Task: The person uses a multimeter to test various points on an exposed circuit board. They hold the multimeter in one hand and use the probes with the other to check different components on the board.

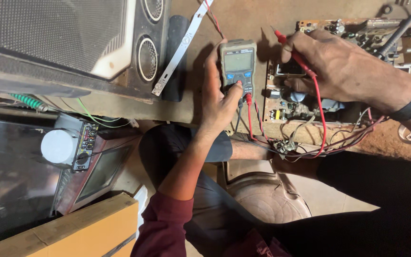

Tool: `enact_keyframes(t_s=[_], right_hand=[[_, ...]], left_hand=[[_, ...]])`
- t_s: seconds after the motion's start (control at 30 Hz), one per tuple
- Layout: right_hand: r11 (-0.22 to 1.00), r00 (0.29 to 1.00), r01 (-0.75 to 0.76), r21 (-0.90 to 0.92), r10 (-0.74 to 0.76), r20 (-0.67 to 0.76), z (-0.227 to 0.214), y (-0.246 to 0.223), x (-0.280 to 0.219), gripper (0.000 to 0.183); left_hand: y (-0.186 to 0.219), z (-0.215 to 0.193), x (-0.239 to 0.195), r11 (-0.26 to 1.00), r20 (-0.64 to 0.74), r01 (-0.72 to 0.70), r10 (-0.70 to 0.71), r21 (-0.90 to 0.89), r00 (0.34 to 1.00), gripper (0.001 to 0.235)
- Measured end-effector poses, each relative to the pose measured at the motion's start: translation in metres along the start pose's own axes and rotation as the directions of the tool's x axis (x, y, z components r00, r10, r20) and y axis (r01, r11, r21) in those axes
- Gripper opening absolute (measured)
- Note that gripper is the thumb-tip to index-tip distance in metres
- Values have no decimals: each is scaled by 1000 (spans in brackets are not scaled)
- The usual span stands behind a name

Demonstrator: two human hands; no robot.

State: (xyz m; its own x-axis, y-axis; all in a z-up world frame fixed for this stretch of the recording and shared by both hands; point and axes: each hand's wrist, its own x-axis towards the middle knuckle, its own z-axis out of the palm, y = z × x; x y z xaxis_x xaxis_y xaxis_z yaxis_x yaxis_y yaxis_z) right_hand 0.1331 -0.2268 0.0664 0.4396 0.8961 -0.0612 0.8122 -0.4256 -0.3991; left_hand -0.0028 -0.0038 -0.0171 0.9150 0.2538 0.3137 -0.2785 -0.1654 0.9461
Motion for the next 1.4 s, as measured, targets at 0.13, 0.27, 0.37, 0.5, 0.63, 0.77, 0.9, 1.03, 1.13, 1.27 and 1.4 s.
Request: enact_keyframes(t_s=[0.13,0.27,0.37,0.5,0.63,0.77,0.9,1.03,1.13,1.27,1.4], right_hand=[[997,998,-57,-61,58,27,0,1,-2,60],[998,1000,-27,-49,26,-17,-1,2,-5,49],[999,996,35,-6,-36,-85,-3,2,-6,46],[985,982,48,166,-16,-187,-7,0,-9,31],[954,931,-149,261,225,-288,-21,3,-18,12],[829,909,65,555,181,-375,-29,4,-21,24],[835,913,61,547,175,-369,-30,2,-18,38],[928,935,-178,328,263,-236,-29,2,-19,35],[973,909,77,219,21,-416,-27,3,-18,29],[966,932,-60,250,144,-334,-23,8,-22,18],[980,920,8,197,70,-385,-19,10,-21,17]], left_hand=[[-2,0,-1,998,10,26,-25,-58,1000,77],[-4,-2,-2,999,27,25,-24,-44,999,78],[-4,-1,-1,998,32,29,-28,-50,999,77],[-4,-2,0,997,41,35,-32,-72,999,78],[-3,-3,1,999,48,25,-24,-39,999,78],[-2,-4,0,1000,47,-3,4,-27,999,78],[-1,-3,1,991,59,29,-22,-128,998,73],[0,-4,1,994,66,12,-5,-104,998,67],[-1,-4,0,996,62,3,2,-85,998,66],[-3,-3,1,993,63,4,3,-122,998,70],[-6,-3,0,997,55,-34,38,-76,998,67]])
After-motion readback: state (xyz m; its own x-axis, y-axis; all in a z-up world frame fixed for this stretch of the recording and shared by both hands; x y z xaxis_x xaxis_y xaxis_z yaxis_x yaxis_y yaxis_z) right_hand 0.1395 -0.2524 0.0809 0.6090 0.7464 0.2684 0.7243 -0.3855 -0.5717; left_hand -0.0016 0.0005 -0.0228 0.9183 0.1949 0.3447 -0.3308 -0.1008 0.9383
